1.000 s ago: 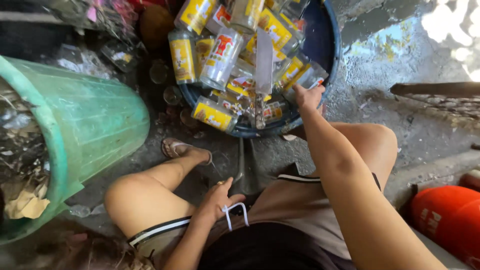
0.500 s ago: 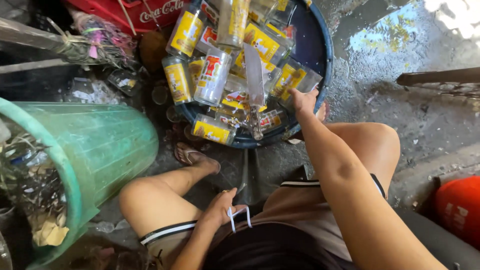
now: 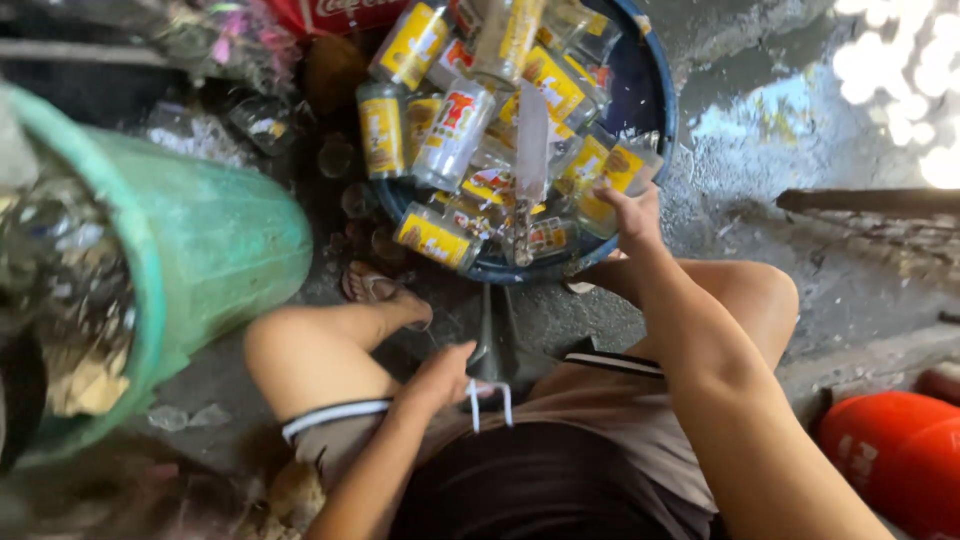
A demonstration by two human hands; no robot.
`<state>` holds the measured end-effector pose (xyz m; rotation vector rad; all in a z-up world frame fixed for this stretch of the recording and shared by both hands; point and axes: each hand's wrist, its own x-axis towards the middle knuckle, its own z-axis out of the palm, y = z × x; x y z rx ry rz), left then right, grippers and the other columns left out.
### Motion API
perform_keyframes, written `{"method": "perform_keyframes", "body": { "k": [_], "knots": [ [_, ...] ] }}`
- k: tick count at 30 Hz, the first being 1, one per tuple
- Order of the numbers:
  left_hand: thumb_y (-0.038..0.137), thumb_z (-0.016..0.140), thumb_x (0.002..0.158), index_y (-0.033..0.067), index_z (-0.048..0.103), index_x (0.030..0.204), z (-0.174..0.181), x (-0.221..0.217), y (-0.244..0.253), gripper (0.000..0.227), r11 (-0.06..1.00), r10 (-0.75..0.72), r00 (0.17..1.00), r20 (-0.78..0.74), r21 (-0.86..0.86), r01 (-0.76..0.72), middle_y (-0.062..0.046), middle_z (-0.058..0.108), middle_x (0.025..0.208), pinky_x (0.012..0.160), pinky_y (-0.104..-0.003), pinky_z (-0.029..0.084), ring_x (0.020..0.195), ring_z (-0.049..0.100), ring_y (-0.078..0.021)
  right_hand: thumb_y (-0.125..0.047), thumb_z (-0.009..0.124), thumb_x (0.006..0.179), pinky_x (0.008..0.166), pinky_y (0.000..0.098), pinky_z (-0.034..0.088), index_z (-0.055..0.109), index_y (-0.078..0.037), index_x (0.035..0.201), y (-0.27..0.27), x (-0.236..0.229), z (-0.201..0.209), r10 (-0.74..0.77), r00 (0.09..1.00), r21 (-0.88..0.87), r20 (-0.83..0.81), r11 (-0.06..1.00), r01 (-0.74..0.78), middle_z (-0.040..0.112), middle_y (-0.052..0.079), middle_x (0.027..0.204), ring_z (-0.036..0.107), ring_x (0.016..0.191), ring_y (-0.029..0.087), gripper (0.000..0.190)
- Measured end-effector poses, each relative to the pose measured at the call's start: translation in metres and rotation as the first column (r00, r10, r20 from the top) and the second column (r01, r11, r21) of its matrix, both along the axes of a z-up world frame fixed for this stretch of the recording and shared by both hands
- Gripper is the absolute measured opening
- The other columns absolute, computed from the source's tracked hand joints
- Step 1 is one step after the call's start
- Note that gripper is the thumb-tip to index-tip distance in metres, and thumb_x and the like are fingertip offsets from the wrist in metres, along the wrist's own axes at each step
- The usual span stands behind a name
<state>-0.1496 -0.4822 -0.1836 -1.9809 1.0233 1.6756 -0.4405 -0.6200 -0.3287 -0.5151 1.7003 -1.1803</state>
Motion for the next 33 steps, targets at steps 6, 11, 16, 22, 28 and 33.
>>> {"method": "perform_keyframes", "body": {
  "k": [6,11,16,22,28,33],
  "knots": [
    [0.034,0.079,0.084,-0.0003,0.034,0.157,-0.021,-0.009,-0.005,0.092,0.644,-0.273,0.923,-0.271,-0.764,-0.034,-0.037,0.049,0.145,0.114,-0.055,0.040,0.137,0.048,-0.0499,-0.023,0.090,0.077,0.099,0.0533,0.056,0.063,0.002,0.129,0.009,0.030,0.060,-0.142,0.799,0.093,0.584,0.990,0.108,0.072,0.020,0.121,0.074,0.109,0.035,0.064],
    [0.035,0.081,0.083,0.0061,0.025,0.162,0.003,-0.043,-0.052,0.100,0.425,-0.200,0.958,-0.207,-0.899,-0.105,-0.035,0.038,0.155,0.109,-0.063,0.042,0.135,0.045,-0.0569,-0.043,0.082,0.084,0.105,0.0567,0.050,0.055,0.003,0.137,0.022,0.071,0.077,0.007,0.693,0.018,0.721,0.999,-0.029,0.067,0.023,0.130,0.069,0.117,0.036,0.075],
    [0.027,0.090,0.072,0.0110,0.032,0.153,0.013,-0.039,-0.061,0.101,0.310,-0.004,0.956,-0.294,-0.909,-0.279,-0.032,0.051,0.142,0.101,-0.062,0.053,0.122,0.058,-0.0555,-0.050,0.077,0.088,0.106,0.0557,0.049,0.056,0.006,0.135,0.031,0.131,0.098,0.070,0.650,0.025,0.757,0.990,-0.136,0.067,0.024,0.126,0.067,0.115,0.037,0.077],
    [0.028,0.092,0.065,0.0098,0.046,0.144,-0.037,0.009,-0.043,0.093,0.217,0.314,0.877,-0.364,-0.871,-0.440,-0.026,0.060,0.130,0.099,-0.049,0.053,0.122,0.062,-0.0455,-0.075,0.048,0.098,0.098,0.0595,0.048,0.074,-0.009,0.114,0.044,0.109,0.039,0.528,0.738,0.252,-0.420,0.849,-0.464,0.073,0.024,0.106,0.065,0.111,0.047,0.073],
    [0.030,0.092,0.060,0.0209,0.046,0.146,-0.073,0.027,-0.038,0.098,0.370,0.465,0.821,-0.331,-0.770,-0.520,-0.021,0.059,0.136,0.099,-0.042,0.057,0.123,0.063,-0.0389,-0.038,0.096,0.073,0.102,0.0649,0.051,0.038,-0.008,0.135,0.028,0.095,-0.021,0.584,0.570,0.330,-0.578,0.806,-0.491,0.054,0.024,0.129,0.063,0.115,0.051,0.090],
    [0.029,0.090,0.054,0.0204,0.048,0.141,-0.101,0.022,-0.045,0.097,0.315,0.428,0.827,-0.365,-0.797,-0.515,-0.020,0.063,0.133,0.104,-0.045,0.052,0.125,0.062,-0.0393,-0.042,0.081,0.083,0.098,0.0653,0.050,0.034,-0.013,0.133,0.023,0.109,0.007,0.618,0.580,0.306,-0.531,0.778,-0.548,0.064,0.026,0.116,0.064,0.112,0.053,0.074]
  ]
}}
